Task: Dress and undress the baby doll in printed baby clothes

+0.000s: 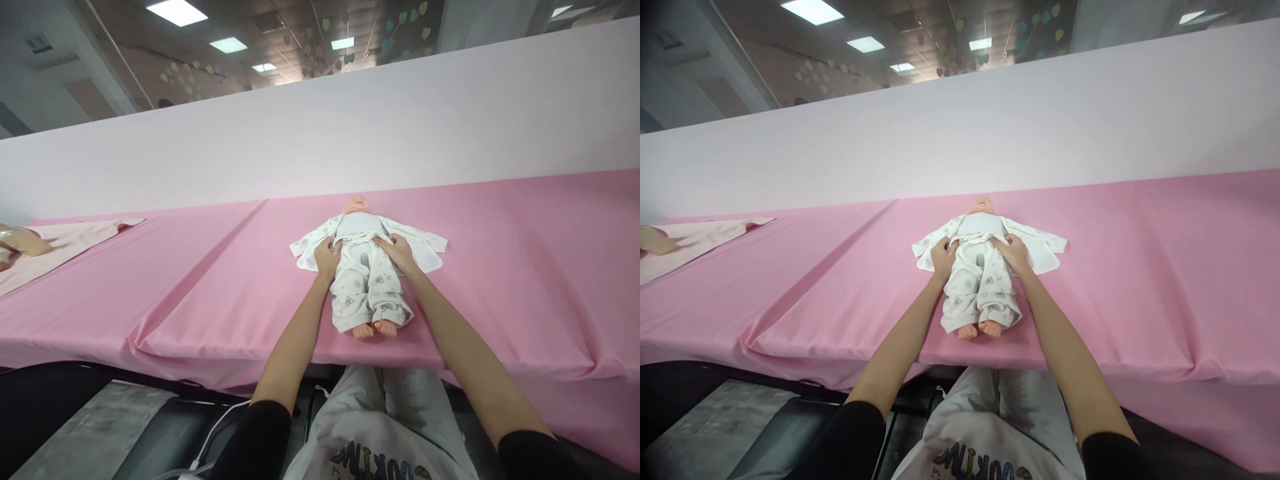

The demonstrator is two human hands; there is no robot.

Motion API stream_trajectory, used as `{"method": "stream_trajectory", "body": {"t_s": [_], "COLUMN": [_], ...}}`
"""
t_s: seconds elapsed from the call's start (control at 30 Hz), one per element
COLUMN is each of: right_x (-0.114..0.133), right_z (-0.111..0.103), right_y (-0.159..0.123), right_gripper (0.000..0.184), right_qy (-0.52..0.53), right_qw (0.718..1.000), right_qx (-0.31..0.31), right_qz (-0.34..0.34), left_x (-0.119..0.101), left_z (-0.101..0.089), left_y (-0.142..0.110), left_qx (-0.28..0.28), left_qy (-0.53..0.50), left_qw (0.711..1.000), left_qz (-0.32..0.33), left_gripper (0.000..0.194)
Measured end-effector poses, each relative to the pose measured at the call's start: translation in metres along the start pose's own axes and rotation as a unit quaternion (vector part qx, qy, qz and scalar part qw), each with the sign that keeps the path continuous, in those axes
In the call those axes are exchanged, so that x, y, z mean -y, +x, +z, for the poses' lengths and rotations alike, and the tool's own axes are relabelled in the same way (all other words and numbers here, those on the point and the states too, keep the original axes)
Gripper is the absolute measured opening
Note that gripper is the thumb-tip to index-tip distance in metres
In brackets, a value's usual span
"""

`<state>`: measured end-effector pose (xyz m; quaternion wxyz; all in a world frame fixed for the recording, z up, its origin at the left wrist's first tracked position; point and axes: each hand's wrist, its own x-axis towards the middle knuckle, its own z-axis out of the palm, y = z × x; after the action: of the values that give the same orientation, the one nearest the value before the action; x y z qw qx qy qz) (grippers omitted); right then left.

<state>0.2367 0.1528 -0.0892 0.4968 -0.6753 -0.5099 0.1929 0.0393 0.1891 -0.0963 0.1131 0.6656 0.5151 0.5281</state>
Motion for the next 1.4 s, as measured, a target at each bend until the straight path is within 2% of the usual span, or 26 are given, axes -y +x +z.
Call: {"method": "stream_trajectory", "body": {"t_s": [0.13,0.27,0.43,0.53,0.6,0.67,0.73,0.83,0.93,1.0,1.1,1.4], "right_x": [0.000,0.000,-0.006,-0.014,-0.020,-0.025,-0.027,-0.024,-0.021,-0.020,-0.020,-0.014], "right_z": [0.002,0.003,0.001,-0.005,-0.013,-0.022,-0.031,-0.039,-0.039,-0.038,-0.038,-0.040], "right_y": [0.001,0.001,-0.001,-0.007,-0.012,-0.018,-0.022,-0.027,-0.027,-0.027,-0.026,-0.025], "right_gripper": [0.043,0.041,0.032,0.020,0.017,0.027,0.051,0.086,0.095,0.096,0.091,0.063], "right_qy": [0.010,-0.027,-0.064,-0.073,-0.052,-0.005,0.055,0.121,0.127,0.114,0.087,0.005], "right_qw": [1.000,0.999,0.998,0.996,0.994,0.992,0.984,0.968,0.967,0.969,0.976,0.988], "right_qx": [-0.019,-0.038,0.023,0.056,0.087,0.124,0.172,0.220,0.220,0.219,0.198,0.143], "right_qz": [0.017,-0.013,0.003,-0.017,-0.030,-0.021,-0.001,0.002,-0.001,0.004,-0.009,-0.054], "left_x": [0.000,-0.002,-0.004,-0.002,0.000,0.003,0.006,0.011,0.010,0.006,-0.001,-0.011], "left_z": [0.001,0.004,-0.002,-0.015,-0.025,-0.032,-0.034,-0.031,-0.027,-0.028,-0.032,-0.034], "left_y": [-0.001,-0.004,-0.014,-0.021,-0.024,-0.026,-0.027,-0.026,-0.026,-0.026,-0.026,-0.028], "left_qx": [-0.001,0.015,0.090,0.144,0.191,0.246,0.281,0.282,0.278,0.277,0.268,0.263], "left_qy": [-0.021,-0.006,0.080,0.123,0.100,0.034,-0.036,-0.113,-0.154,-0.139,-0.110,-0.120], "left_qw": [1.000,1.000,0.992,0.982,0.976,0.968,0.959,0.953,0.948,0.949,0.956,0.956], "left_qz": [0.015,-0.013,-0.042,-0.017,0.005,0.017,0.017,0.004,-0.034,-0.053,-0.043,-0.042], "left_gripper": [0.023,0.021,0.021,0.024,0.027,0.035,0.042,0.047,0.053,0.054,0.049,0.043]}}
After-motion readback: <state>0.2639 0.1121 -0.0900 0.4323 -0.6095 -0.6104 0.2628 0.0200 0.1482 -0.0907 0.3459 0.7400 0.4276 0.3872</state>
